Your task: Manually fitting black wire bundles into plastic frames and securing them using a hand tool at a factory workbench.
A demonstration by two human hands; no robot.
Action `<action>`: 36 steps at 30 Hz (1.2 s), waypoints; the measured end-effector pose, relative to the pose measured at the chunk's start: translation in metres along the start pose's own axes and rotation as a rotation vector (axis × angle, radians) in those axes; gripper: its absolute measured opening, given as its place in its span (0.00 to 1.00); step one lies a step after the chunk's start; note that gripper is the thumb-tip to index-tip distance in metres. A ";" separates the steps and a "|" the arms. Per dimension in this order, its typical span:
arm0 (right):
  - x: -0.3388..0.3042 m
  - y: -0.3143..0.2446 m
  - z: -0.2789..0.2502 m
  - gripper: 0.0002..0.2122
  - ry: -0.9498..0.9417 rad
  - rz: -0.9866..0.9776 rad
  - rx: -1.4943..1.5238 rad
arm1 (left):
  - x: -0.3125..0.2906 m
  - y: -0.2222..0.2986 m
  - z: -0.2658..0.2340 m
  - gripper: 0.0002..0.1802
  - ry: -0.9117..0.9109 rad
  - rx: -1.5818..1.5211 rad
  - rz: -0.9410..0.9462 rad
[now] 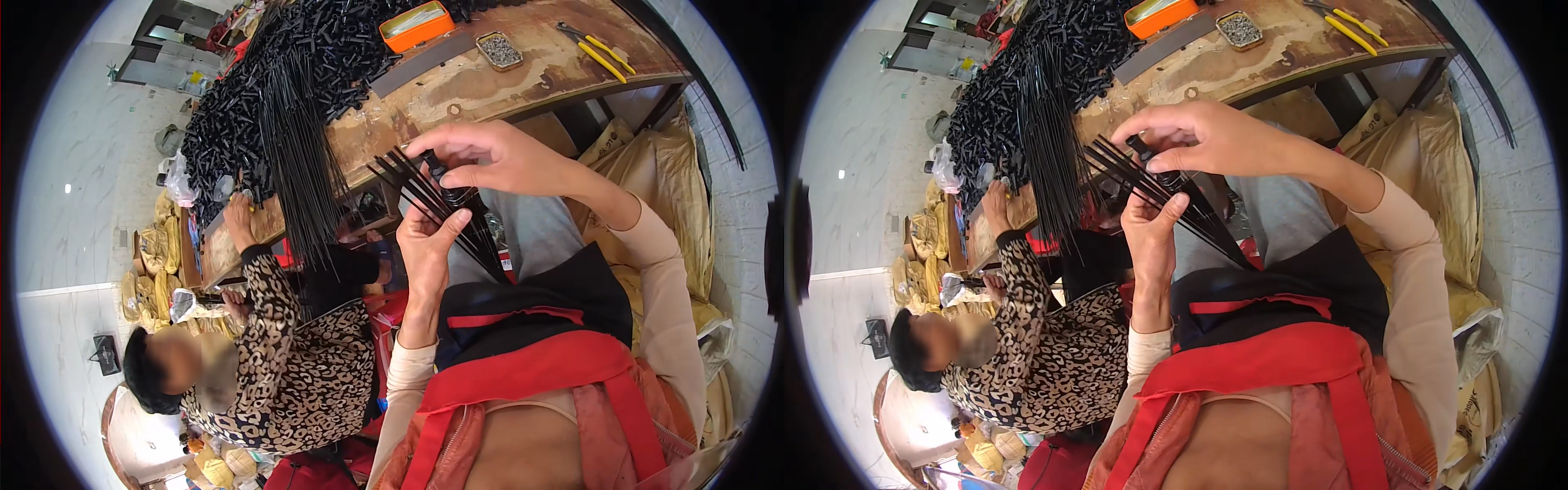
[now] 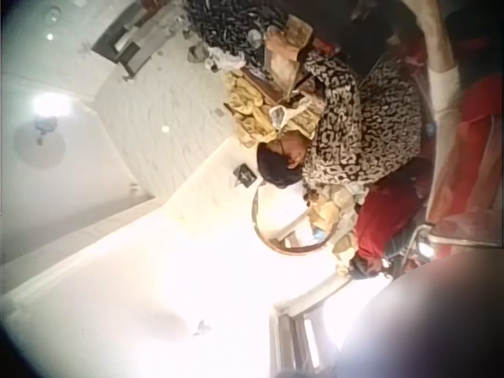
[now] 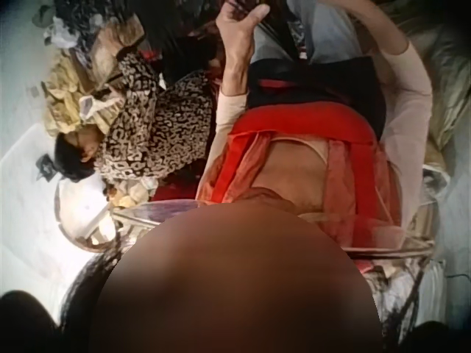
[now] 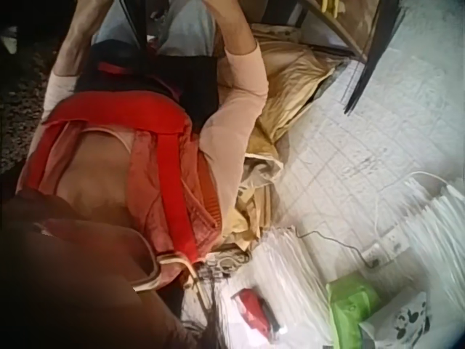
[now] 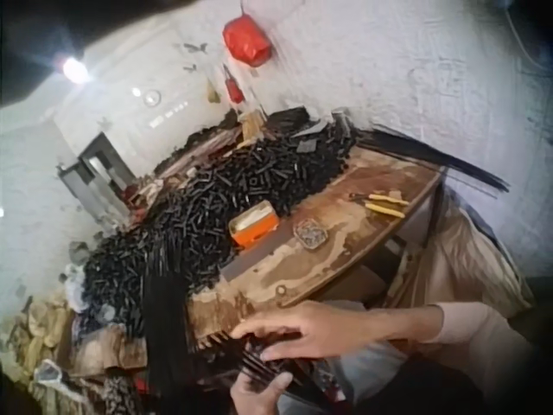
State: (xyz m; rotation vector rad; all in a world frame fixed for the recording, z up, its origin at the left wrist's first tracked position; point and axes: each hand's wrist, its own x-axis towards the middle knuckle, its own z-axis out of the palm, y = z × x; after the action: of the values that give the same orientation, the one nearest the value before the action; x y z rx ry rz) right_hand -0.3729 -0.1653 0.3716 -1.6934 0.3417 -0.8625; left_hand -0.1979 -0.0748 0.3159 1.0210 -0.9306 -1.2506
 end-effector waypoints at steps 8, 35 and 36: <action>-0.010 0.005 0.014 0.17 0.159 -0.072 -0.050 | -0.007 -0.004 -0.003 0.21 -0.035 -0.012 -0.033; -0.044 0.095 0.100 0.05 0.647 0.121 0.550 | 0.013 0.002 -0.010 0.13 0.116 0.118 0.082; -0.043 0.093 0.099 0.05 0.634 0.127 0.539 | 0.013 0.002 -0.011 0.12 0.113 0.114 0.076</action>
State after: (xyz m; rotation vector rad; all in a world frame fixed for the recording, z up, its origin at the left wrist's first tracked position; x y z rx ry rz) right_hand -0.3139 -0.0966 0.2614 -0.8677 0.5741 -1.2551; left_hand -0.1853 -0.0866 0.3143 1.1237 -0.9520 -1.0761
